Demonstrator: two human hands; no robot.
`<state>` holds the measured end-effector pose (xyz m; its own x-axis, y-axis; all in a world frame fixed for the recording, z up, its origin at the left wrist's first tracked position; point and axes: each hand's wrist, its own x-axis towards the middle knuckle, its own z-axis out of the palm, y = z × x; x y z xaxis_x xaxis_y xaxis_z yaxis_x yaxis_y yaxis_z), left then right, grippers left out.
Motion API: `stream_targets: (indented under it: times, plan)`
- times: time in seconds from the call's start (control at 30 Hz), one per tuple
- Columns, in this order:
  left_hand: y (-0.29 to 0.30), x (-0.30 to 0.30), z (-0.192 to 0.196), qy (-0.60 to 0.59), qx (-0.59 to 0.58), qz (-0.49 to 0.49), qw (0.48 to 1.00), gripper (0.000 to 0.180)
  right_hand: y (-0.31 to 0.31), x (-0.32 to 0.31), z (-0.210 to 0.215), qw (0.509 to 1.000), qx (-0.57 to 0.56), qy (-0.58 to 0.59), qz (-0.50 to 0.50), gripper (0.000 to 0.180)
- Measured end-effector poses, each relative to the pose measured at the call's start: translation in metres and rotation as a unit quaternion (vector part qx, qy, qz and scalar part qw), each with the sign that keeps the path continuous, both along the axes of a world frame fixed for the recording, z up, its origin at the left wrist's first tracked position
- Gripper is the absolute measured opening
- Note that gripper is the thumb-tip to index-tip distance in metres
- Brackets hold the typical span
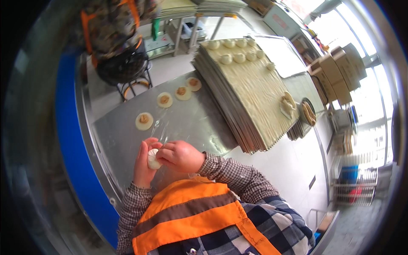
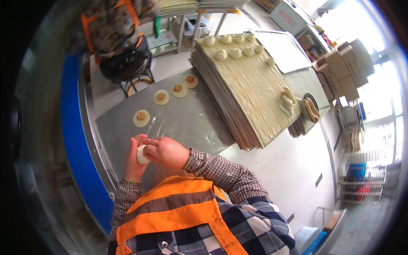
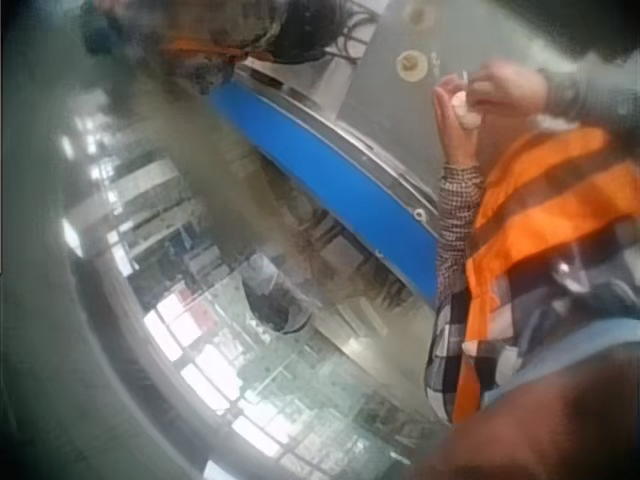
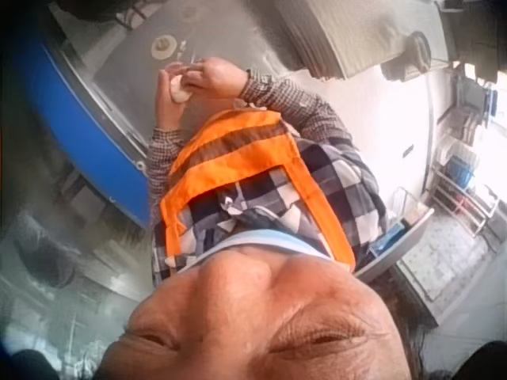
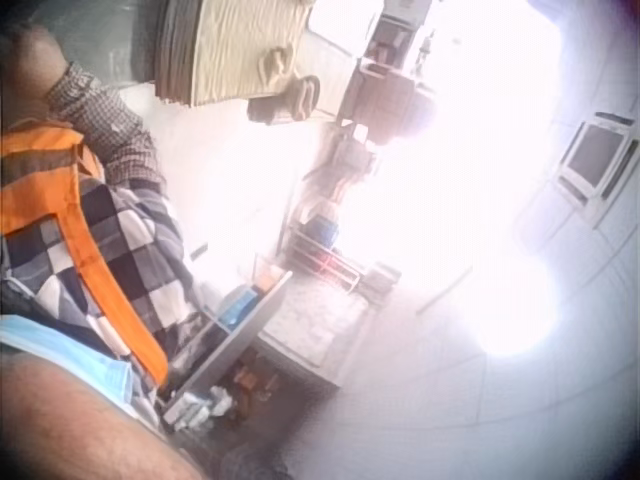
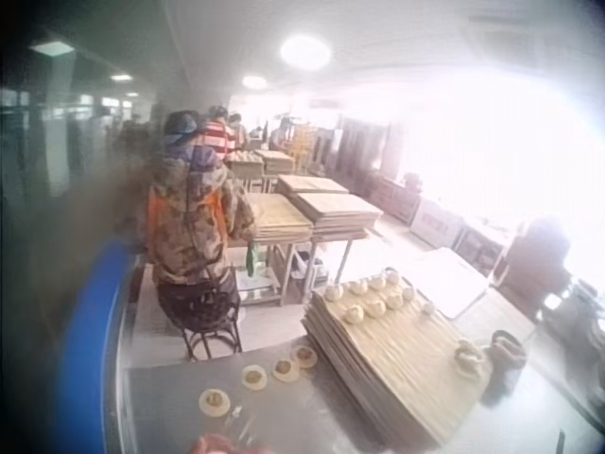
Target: The person repeatedly picks a small dough wrapper from a stack, places a portion of filling in the center, and folds the wrapper to form a dumpling. Finished dumplings are placed on a tray beside the workstation. The person also moves wrappers along a blue conveyor belt to keep the workspace clear.
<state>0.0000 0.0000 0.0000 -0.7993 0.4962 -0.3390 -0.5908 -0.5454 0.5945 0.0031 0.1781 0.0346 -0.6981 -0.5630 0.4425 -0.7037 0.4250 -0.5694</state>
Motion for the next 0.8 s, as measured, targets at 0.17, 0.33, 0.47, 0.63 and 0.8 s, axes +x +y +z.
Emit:
stream_targets:
  times: [0.17,0.33,0.47,0.63,0.8]
  plan:
    - [0.058,-0.027,0.0,0.035,0.081,-0.03,0.996,0.056,0.051,0.012,0.045,0.97,-0.084,-0.199,-0.112,0.053]
    - [0.151,-0.042,0.023,0.017,0.074,-0.058,0.995,0.066,0.106,0.005,0.049,0.952,-0.07,-0.232,-0.185,0.062]
    - [0.196,-0.059,0.007,0.007,0.093,0.013,0.996,0.071,0.191,-0.02,0.041,0.921,-0.119,-0.254,-0.271,0.051]
    - [0.129,-0.094,-0.065,0.058,-0.223,0.024,0.973,0.053,0.294,-0.108,0.028,0.871,-0.156,-0.243,-0.397,0.048]
    - [0.035,-0.104,-0.126,0.0,-0.379,0.145,0.914,0.051,0.306,-0.147,-0.004,0.867,0.077,-0.234,-0.433,0.055]
